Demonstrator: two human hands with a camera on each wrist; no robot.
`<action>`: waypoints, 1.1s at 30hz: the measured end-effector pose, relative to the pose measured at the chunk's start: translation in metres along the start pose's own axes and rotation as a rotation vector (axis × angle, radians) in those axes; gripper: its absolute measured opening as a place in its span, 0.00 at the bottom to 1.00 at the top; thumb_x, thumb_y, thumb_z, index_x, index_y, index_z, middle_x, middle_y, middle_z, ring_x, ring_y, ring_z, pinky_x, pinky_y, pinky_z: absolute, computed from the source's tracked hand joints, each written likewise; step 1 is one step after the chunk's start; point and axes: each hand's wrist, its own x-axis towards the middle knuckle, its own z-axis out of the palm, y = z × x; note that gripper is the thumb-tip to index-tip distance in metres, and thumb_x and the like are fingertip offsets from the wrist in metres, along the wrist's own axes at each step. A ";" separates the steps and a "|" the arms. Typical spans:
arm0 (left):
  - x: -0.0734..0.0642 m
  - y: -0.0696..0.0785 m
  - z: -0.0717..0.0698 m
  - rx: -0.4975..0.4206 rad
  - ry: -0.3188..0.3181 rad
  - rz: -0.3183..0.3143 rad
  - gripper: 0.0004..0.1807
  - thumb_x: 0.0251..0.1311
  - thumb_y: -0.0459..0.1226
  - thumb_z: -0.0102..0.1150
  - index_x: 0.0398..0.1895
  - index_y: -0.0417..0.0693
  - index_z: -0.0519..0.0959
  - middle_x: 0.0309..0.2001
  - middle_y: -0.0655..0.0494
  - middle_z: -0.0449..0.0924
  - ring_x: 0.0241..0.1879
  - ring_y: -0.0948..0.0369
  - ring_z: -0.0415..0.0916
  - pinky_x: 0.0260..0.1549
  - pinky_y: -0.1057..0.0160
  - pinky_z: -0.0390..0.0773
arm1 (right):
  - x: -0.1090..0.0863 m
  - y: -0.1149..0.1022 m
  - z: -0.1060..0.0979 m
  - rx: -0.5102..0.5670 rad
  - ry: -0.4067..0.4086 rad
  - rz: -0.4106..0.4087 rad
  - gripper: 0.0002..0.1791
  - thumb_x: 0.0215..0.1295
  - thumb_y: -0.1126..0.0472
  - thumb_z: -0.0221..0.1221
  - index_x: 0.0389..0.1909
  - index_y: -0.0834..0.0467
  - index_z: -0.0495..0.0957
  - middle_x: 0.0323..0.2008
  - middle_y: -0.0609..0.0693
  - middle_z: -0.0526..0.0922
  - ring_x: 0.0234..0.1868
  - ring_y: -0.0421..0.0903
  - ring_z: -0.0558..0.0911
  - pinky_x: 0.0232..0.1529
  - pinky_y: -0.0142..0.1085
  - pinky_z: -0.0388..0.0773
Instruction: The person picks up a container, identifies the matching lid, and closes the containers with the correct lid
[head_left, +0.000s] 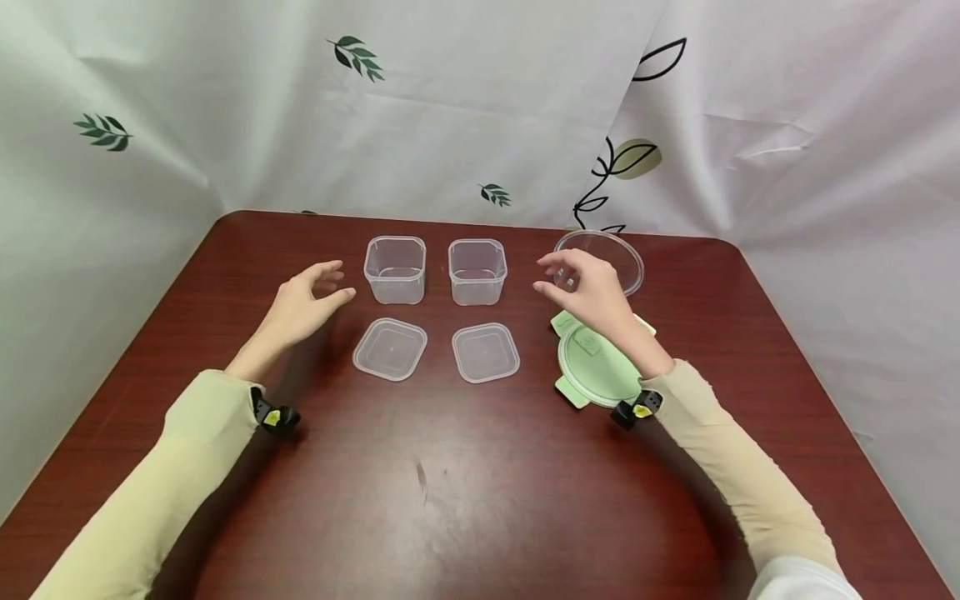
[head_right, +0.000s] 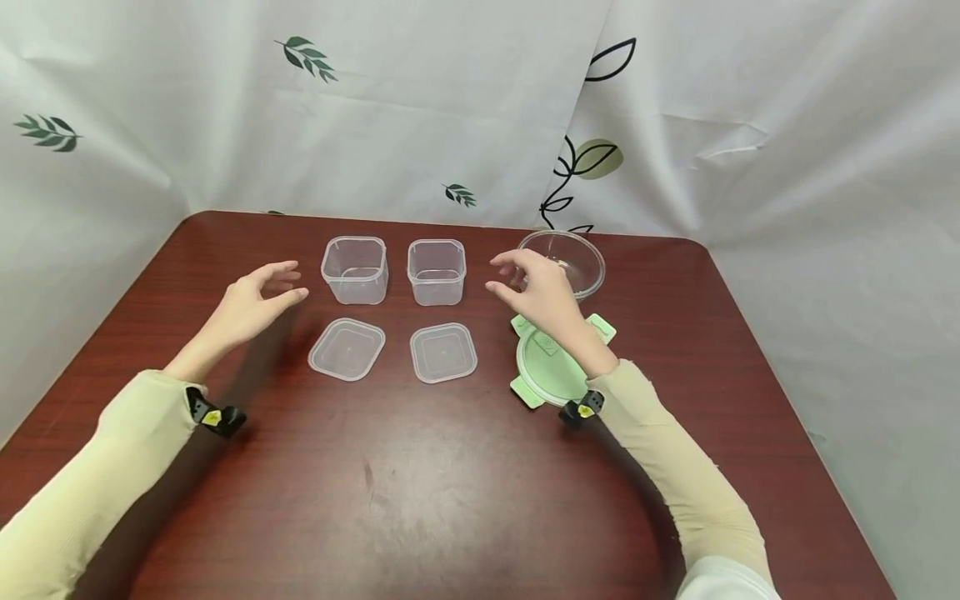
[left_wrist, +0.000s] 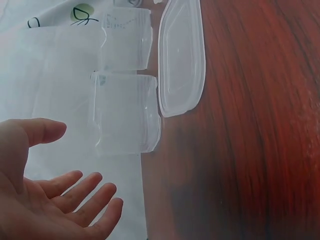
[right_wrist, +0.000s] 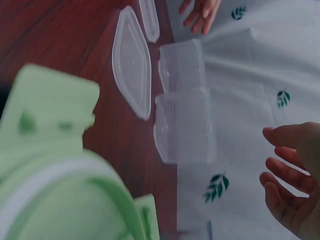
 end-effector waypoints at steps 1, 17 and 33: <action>0.000 0.000 0.001 -0.006 0.001 -0.001 0.34 0.66 0.46 0.54 0.71 0.42 0.60 0.64 0.37 0.69 0.62 0.43 0.69 0.60 0.41 0.67 | 0.002 -0.002 0.003 0.010 -0.009 -0.003 0.16 0.54 0.57 0.70 0.43 0.57 0.82 0.32 0.54 0.84 0.29 0.45 0.81 0.31 0.37 0.78; 0.007 0.003 0.009 -0.115 -0.041 -0.064 0.38 0.63 0.46 0.57 0.72 0.41 0.58 0.67 0.38 0.66 0.65 0.43 0.66 0.62 0.43 0.67 | 0.021 -0.031 0.047 0.102 -0.120 -0.024 0.17 0.52 0.60 0.70 0.43 0.60 0.81 0.32 0.55 0.83 0.27 0.42 0.80 0.32 0.32 0.74; 0.026 -0.011 0.007 -0.234 -0.085 -0.085 0.43 0.57 0.43 0.64 0.73 0.41 0.56 0.67 0.37 0.66 0.62 0.45 0.67 0.55 0.60 0.69 | 0.039 -0.056 0.076 0.234 -0.199 0.074 0.21 0.51 0.57 0.71 0.47 0.58 0.81 0.27 0.49 0.82 0.25 0.40 0.79 0.31 0.30 0.76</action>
